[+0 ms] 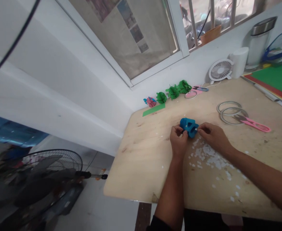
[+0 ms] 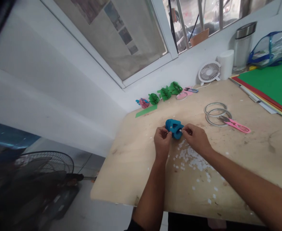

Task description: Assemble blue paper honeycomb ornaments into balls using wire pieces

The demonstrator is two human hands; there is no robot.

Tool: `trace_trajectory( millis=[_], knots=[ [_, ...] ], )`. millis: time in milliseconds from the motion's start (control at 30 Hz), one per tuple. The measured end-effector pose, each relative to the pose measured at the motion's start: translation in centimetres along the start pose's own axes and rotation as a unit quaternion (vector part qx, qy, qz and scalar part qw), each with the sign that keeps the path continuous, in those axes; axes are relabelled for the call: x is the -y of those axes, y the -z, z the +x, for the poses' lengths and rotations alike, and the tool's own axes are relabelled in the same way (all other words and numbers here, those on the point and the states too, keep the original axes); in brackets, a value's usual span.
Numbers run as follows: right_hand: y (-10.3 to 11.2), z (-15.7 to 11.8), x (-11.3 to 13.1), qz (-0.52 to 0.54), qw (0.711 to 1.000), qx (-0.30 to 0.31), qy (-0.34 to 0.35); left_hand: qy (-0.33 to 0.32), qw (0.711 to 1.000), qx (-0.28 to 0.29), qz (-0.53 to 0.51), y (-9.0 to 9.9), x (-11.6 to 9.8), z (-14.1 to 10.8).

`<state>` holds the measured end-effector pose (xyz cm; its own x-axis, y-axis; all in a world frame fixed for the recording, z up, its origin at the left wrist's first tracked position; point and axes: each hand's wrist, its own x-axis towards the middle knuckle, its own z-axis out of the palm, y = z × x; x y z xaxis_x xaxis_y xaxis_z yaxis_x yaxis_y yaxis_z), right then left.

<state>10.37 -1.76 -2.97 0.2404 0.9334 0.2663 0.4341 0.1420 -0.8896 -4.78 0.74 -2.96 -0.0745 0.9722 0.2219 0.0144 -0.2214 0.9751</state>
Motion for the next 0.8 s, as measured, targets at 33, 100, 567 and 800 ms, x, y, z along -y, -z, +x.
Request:
trace_trajectory(
  millis=[33,100,567,800],
  knots=[
    [0.1,0.0,0.0,-0.007,1.000,0.000,0.006,0.005,1.000,-0.018,-0.002,0.0,0.1,0.0],
    [0.1,0.1,-0.2,-0.014,1.000,0.003,0.018,0.017,0.999,-0.041,-0.009,-0.1,0.4,0.1],
    [0.9,0.3,-0.7,-0.046,0.998,-0.018,0.039,0.035,0.999,-0.022,0.022,-1.0,1.2,0.6],
    [1.9,0.1,-0.2,-0.149,0.960,-0.051,0.230,0.030,0.998,-0.043,0.017,-0.8,0.4,0.2]
  ],
)
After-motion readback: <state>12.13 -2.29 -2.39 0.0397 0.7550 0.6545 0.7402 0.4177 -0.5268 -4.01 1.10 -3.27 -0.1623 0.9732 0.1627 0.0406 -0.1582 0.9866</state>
